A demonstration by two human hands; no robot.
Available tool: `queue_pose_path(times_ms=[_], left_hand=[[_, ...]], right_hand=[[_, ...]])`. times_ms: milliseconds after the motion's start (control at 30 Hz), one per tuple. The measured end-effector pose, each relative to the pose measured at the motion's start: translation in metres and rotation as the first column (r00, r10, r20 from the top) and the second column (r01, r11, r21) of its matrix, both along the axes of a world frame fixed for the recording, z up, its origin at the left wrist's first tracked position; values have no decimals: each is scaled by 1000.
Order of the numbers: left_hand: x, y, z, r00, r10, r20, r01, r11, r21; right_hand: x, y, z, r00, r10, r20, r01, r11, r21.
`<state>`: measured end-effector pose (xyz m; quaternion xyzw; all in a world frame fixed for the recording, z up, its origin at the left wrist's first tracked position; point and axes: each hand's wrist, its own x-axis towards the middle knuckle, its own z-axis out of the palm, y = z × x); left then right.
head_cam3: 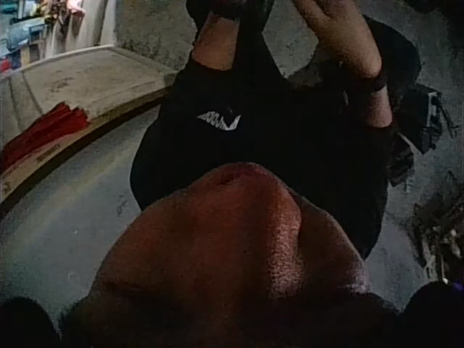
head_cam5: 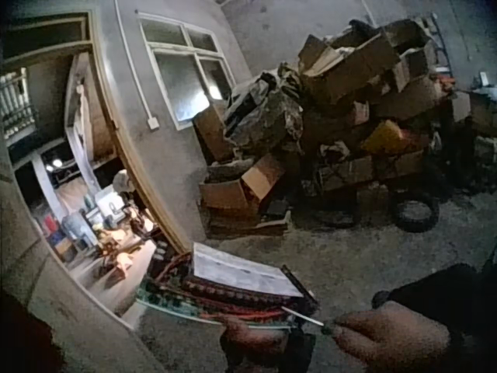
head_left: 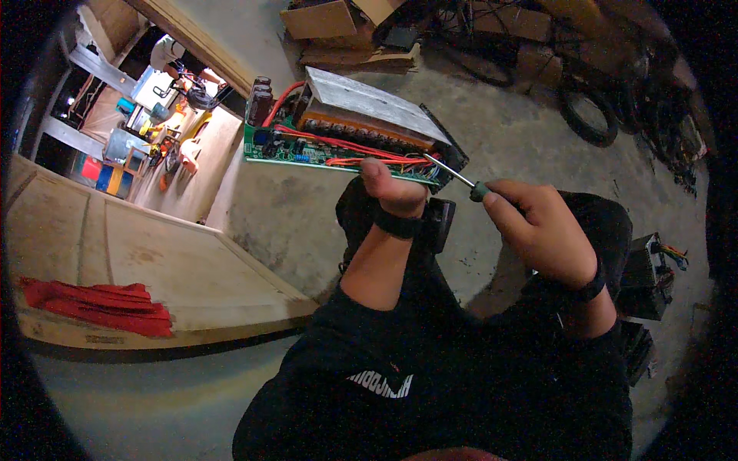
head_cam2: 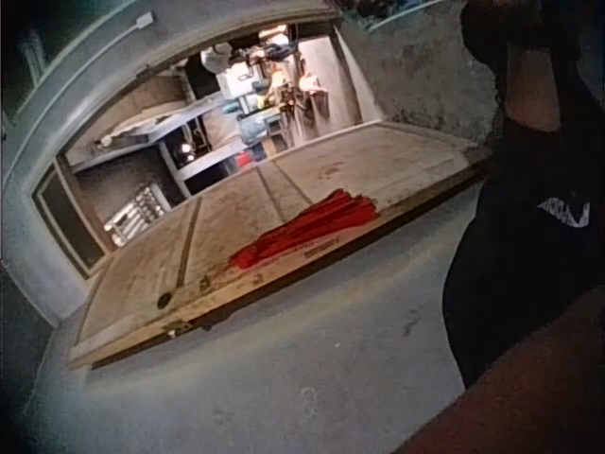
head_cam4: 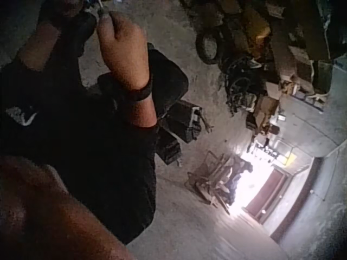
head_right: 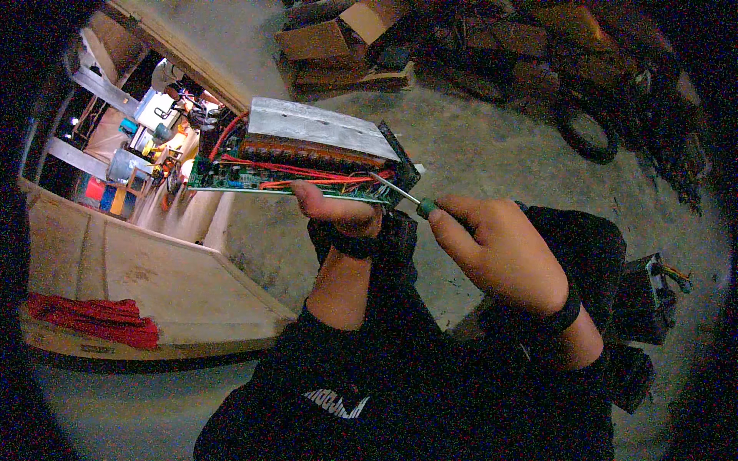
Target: Using a screwdriver to tighten or remove screws on an electronic circuit board.
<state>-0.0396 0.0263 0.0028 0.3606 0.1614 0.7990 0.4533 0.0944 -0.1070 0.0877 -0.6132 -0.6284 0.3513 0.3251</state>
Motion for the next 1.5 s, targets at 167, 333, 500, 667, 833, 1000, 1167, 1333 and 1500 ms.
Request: queue_pose_path(times_ms=[167, 333, 500, 667, 833, 1000, 1167, 1333, 1500], left_hand=[[0, 0, -2, 994, -106, 18, 103, 987, 127], [-13, 25, -45, 868, 364, -337, -206, 883, 422], [-9, 24, -63, 928, 174, -329, -92, 964, 250], [-27, 45, -90, 795, 368, -483, -145, 888, 437], [-31, 43, -66, 991, -137, -12, 137, 991, 12], [-24, 33, -40, 941, -308, 138, 325, 937, -127], [-17, 31, -37, 903, -386, 188, 419, 889, -185], [-19, 39, -37, 888, -407, 212, 449, 867, -216], [-22, 46, -41, 870, -441, 219, 487, 836, -253]], right_hand=[[3, 2, -10, 999, 38, -26, -37, 998, 60], [2, 5, -9, 968, 33, -249, -71, 987, -145], [25, 13, -22, 871, 231, -434, -306, 946, -110], [36, 27, -31, 326, -317, -891, -638, 622, -454], [25, 24, -28, 422, -221, -879, -569, 691, -447], [2, 15, -14, 579, -144, -803, -347, 847, -402], [-11, 17, -17, 738, -83, -670, -211, 914, -346], [-11, 19, -18, 722, -179, -668, -180, 884, -432], [-9, 18, -19, 785, -176, -594, -132, 889, -438]])
